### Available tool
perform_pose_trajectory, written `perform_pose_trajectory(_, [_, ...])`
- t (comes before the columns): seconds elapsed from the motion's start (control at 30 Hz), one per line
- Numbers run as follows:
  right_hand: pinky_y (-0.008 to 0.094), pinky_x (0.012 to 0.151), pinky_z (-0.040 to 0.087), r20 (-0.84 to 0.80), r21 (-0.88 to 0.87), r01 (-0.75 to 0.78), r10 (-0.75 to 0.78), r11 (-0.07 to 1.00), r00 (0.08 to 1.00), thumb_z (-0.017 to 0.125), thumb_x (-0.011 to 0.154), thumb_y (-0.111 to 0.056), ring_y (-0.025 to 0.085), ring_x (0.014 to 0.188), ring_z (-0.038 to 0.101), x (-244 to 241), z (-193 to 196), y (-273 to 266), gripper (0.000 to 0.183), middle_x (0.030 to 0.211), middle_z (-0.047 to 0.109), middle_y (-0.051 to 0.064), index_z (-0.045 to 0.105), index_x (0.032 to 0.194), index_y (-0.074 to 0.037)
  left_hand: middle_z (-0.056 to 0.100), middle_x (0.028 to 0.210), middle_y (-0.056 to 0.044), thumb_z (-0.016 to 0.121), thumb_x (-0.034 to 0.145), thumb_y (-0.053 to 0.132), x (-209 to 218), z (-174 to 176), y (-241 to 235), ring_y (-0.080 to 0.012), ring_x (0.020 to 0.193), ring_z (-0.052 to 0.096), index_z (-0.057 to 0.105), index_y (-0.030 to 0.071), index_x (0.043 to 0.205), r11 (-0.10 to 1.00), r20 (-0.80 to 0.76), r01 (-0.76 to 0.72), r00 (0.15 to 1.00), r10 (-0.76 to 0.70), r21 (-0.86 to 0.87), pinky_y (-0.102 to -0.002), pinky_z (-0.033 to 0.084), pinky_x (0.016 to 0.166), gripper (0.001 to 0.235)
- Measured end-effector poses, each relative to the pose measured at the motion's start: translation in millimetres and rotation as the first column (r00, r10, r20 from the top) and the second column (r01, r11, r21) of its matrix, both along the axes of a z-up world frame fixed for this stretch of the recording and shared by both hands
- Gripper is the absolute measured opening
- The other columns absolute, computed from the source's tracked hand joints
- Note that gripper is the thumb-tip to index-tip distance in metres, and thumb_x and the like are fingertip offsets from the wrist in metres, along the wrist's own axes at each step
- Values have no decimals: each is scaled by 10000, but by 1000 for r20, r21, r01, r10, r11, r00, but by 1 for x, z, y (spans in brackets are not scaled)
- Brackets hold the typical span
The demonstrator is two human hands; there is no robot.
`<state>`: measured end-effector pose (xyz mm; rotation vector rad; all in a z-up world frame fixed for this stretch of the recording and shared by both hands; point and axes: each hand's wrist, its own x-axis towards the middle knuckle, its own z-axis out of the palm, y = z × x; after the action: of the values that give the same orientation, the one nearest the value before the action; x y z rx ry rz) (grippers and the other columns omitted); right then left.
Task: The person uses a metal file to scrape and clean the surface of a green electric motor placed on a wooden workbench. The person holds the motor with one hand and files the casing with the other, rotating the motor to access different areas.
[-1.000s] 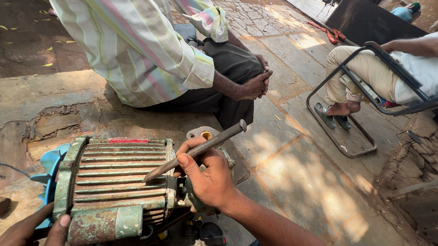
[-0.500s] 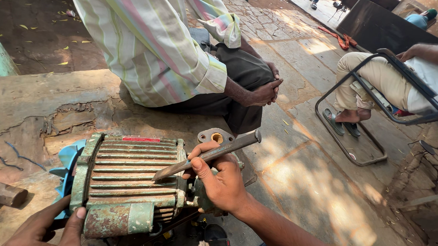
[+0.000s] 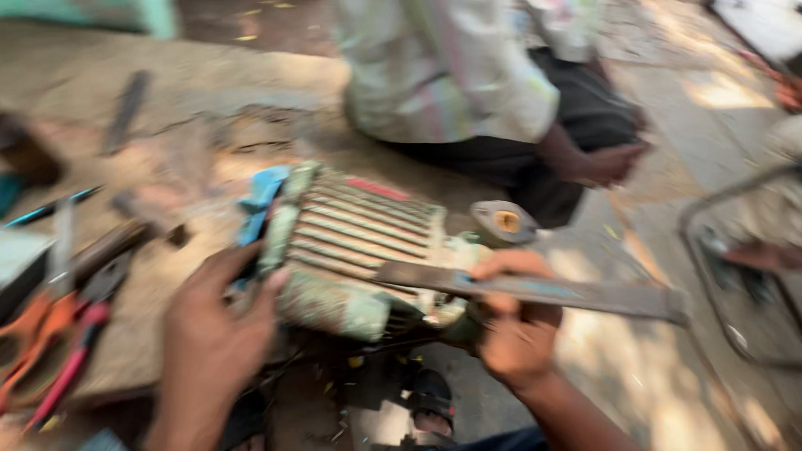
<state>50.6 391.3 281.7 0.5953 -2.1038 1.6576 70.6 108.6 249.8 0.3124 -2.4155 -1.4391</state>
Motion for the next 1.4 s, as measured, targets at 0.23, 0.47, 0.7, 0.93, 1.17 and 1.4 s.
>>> perform_pose_trajectory(0.23, [287, 769, 595, -249, 136, -58, 91, 989, 964, 617, 1101, -335, 192, 898, 690, 17, -29, 9, 412, 1074, 645, 136, 582, 1144, 74, 465, 1522, -249, 635, 965, 444, -5, -3, 10, -451, 1385, 428, 524, 47, 1452, 999, -3, 34, 999, -34, -29, -591, 375, 1074, 638])
perform_pose_trajectory(0.47, [329, 669, 644, -290, 85, -108, 128, 991, 948, 636, 1087, -337, 246, 841, 723, 22, -14, -7, 424, 1041, 641, 143, 565, 1149, 77, 290, 1620, -251, 402, 1057, 473, -7, -23, 34, -424, 1524, 213, 392, 109, 1542, 989, -21, 22, 1000, -19, 143, -594, 223, 1194, 607])
perform_pose_trajectory(0.7, [306, 691, 631, -235, -4, -122, 118, 992, 965, 642, 1100, -281, 218, 821, 709, 16, -19, -11, 358, 973, 653, 128, 564, 1153, 65, 224, 1667, -202, 331, 1080, 395, -9, -29, 48, -389, 1560, 169, 350, 187, 1579, 974, -63, -17, 997, 32, 225, -555, 123, 1238, 541])
perform_pose_trajectory(0.93, [284, 866, 591, -43, 34, -39, 40, 999, 998, 604, 1084, -287, 177, 913, 706, 14, -18, -12, 351, 1075, 667, 145, 580, 1154, 57, 205, 1670, -208, 321, 1077, 382, -9, -31, 51, -388, 1565, 142, 328, 176, 1585, 976, -63, -20, 997, 35, 216, -556, 104, 1239, 549])
perform_pose_trajectory(1.17, [287, 864, 550, -8, 108, -13, 14, 994, 1000, 621, 1069, -244, 173, 916, 674, 17, -8, -16, 322, 1091, 668, 149, 603, 1152, 67, 209, 1682, -188, 307, 1080, 403, -8, -30, 51, -378, 1591, 141, 311, 185, 1594, 976, -88, 0, 996, 20, 220, -566, 111, 1268, 558])
perform_pose_trajectory(1.4, [284, 821, 579, 68, 72, -26, 21, 997, 997, 638, 1057, -254, 184, 897, 698, 14, -7, -22, 325, 1050, 661, 133, 598, 1135, 58, 159, 1675, -199, 300, 1056, 420, -8, -30, 51, -400, 1567, 90, 310, 183, 1590, 966, -20, 1, 1000, 5, 258, -567, 85, 1222, 584])
